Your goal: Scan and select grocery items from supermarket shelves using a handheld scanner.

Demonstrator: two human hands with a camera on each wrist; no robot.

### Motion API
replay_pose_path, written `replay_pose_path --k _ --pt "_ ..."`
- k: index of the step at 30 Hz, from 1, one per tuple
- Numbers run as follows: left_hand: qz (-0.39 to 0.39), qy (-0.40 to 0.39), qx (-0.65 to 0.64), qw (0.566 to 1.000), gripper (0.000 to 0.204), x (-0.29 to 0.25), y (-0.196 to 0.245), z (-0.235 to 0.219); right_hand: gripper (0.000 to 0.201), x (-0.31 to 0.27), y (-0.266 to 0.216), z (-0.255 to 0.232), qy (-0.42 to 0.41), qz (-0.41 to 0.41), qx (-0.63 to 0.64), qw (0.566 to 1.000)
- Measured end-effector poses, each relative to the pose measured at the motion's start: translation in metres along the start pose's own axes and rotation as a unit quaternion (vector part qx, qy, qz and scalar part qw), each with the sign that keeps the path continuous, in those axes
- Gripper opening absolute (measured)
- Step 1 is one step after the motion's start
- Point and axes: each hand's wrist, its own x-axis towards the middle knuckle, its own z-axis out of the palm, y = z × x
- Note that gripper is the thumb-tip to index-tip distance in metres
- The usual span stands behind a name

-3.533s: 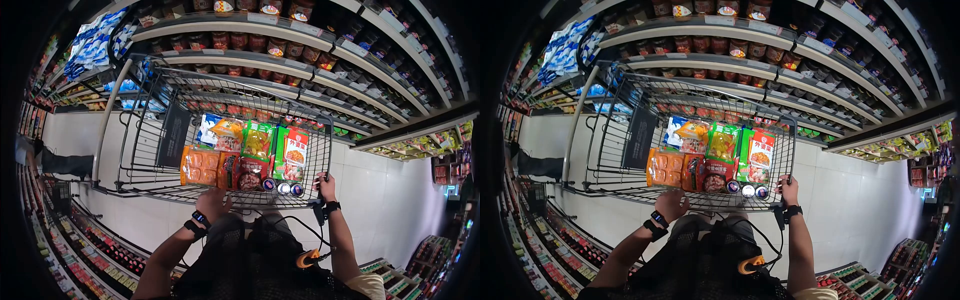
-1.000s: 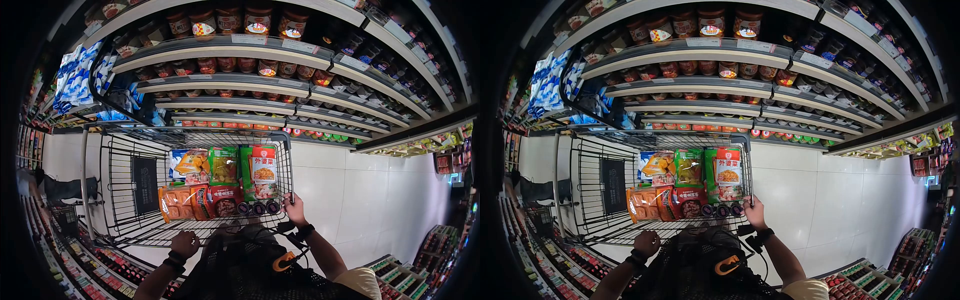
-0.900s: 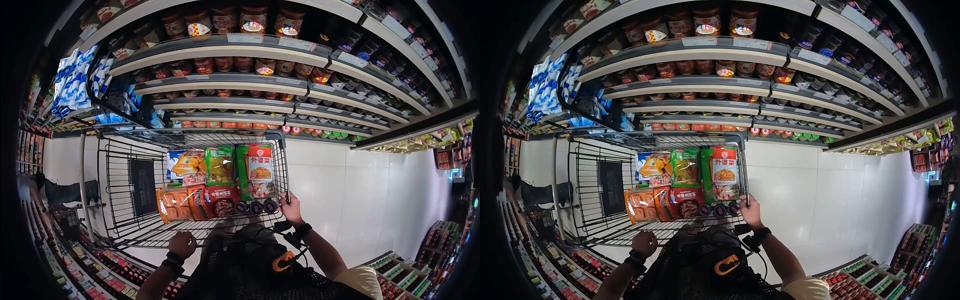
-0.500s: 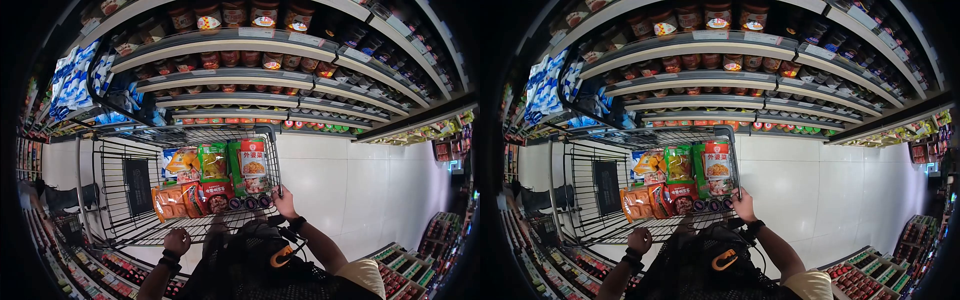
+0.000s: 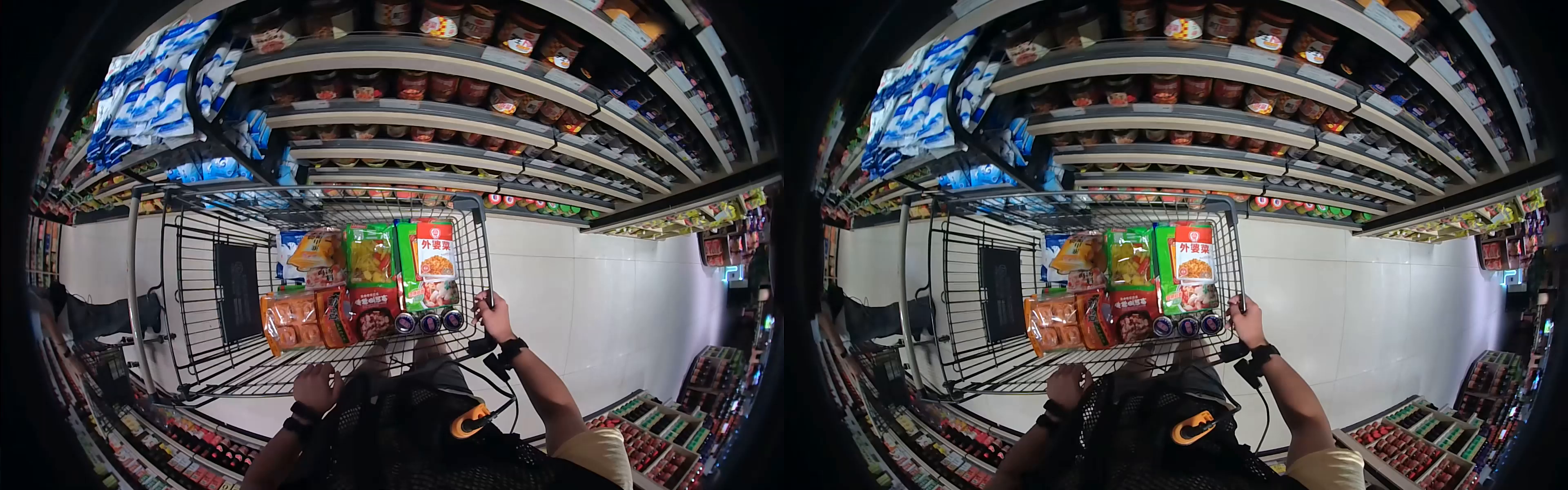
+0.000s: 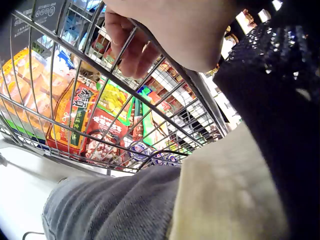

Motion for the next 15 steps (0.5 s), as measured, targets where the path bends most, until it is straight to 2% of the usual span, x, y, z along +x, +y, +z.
replay_pose_path --k 3,7,10,15 --pt "-0.006 -0.015 0.014 1.000 0.016 -0.006 -0.010 -0.005 0.011 -0.005 0.002 0.011 -0.002 0.004 -0.005 1.000" --pt "0.012 0.020 0.014 1.000 0.017 -0.007 -0.021 -0.010 0.011 -0.006 -0.002 0.022 -0.011 0.013 0.000 1.000" --pt "0.013 0.074 0.009 0.997 0.013 -0.010 -0.028 -0.010 0.011 -0.005 0.001 0.029 -0.018 0.009 0.016 1.000" --pt "0.005 0.088 0.028 0.996 0.015 -0.011 -0.038 -0.016 0.010 -0.007 -0.001 0.041 -0.012 0.019 0.032 0.999"
